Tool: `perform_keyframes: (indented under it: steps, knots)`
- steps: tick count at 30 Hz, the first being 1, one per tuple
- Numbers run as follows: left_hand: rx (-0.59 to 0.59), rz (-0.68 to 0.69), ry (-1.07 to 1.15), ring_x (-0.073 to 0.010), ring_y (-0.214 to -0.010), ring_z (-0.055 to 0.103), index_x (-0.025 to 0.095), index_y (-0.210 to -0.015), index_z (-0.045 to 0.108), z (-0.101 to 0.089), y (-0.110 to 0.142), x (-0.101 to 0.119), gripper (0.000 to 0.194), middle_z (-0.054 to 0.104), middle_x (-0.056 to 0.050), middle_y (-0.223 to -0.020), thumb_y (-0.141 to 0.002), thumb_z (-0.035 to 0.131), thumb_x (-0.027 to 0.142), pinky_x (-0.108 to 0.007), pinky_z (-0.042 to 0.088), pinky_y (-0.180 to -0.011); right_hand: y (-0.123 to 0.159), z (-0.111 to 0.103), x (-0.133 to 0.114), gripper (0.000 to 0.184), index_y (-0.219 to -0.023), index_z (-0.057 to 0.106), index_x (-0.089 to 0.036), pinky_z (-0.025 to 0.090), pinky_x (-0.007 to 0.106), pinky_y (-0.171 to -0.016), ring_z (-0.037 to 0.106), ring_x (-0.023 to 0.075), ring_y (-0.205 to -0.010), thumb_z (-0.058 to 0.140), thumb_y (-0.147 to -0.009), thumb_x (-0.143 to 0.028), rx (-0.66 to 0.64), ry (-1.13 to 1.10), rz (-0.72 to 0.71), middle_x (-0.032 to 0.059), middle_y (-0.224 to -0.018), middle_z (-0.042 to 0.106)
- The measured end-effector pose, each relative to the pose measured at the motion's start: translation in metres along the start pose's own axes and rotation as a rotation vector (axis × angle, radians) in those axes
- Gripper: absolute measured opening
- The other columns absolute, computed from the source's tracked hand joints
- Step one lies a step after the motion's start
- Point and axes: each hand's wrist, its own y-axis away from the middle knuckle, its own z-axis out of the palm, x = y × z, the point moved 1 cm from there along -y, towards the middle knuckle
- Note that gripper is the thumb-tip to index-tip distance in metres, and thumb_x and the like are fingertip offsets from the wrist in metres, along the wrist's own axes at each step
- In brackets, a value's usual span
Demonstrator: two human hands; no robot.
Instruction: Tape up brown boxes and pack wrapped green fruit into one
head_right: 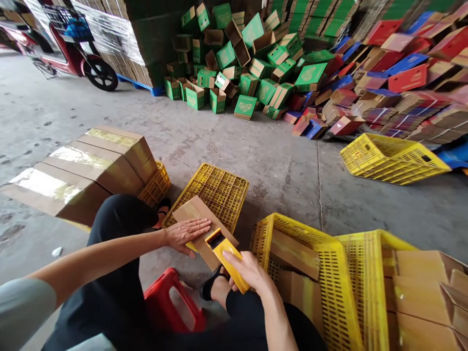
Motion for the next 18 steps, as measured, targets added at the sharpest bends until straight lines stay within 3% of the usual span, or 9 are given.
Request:
perform_keyframes:
  steps: [6, 9, 11, 14, 18]
  knots:
    - [0.044, 0.007, 0.015, -0.0445, -0.157, 0.024, 0.002, -0.164, 0.020, 0.004, 0.001, 0.004, 0.101, 0.017, -0.026, -0.171, -0.094, 0.058, 0.063, -0.054, 0.018, -0.131, 0.006, 0.000, 0.004, 0.050, -0.085, 0.066, -0.017, 0.052, 0.020, -0.047, 0.064, 0.0140, -0.044, 0.059, -0.094, -0.066, 0.039, -0.029, 0.032, 0.0030, -0.056, 0.070]
    - [0.059, -0.009, 0.007, -0.0454, -0.157, 0.024, 0.009, -0.168, 0.014, 0.008, -0.004, 0.014, 0.102, 0.017, -0.021, -0.173, -0.093, 0.057, 0.064, -0.054, 0.016, -0.131, 0.006, 0.002, 0.003, 0.048, -0.086, 0.067, -0.018, 0.052, 0.020, -0.047, 0.065, 0.0146, -0.045, 0.060, -0.095, -0.065, 0.035, -0.043, 0.028, 0.0032, -0.057, 0.071]
    - [0.061, 0.001, 0.018, -0.0434, -0.157, 0.026, 0.013, -0.169, 0.009, 0.011, -0.008, 0.023, 0.100, 0.018, -0.017, -0.174, -0.095, 0.054, 0.063, -0.050, 0.017, -0.132, 0.006, 0.002, 0.002, 0.049, -0.085, 0.066, -0.018, 0.051, 0.020, -0.046, 0.065, 0.0153, -0.046, 0.060, -0.094, -0.066, 0.032, -0.040, 0.021, 0.0036, -0.058, 0.071]
    - [0.029, 0.017, 0.018, -0.0406, -0.158, 0.025, 0.009, -0.169, 0.004, 0.015, -0.013, 0.030, 0.107, 0.016, -0.019, -0.174, -0.093, 0.056, 0.064, -0.048, 0.019, -0.132, 0.007, 0.003, 0.001, 0.052, -0.080, 0.065, -0.018, 0.049, 0.020, -0.045, 0.066, 0.0160, -0.047, 0.059, -0.094, -0.068, 0.029, -0.016, 0.003, 0.0046, -0.058, 0.071]
    - [-0.041, 0.035, -0.018, -0.0350, -0.161, 0.016, 0.006, -0.168, 0.000, 0.017, -0.014, 0.022, 0.112, 0.012, -0.022, -0.173, -0.093, 0.058, 0.066, -0.047, 0.017, -0.132, 0.009, 0.003, 0.004, 0.054, -0.083, 0.065, -0.017, 0.050, 0.022, -0.045, 0.066, 0.0172, -0.047, 0.059, -0.093, -0.070, 0.011, -0.020, -0.024, 0.0055, -0.058, 0.071]
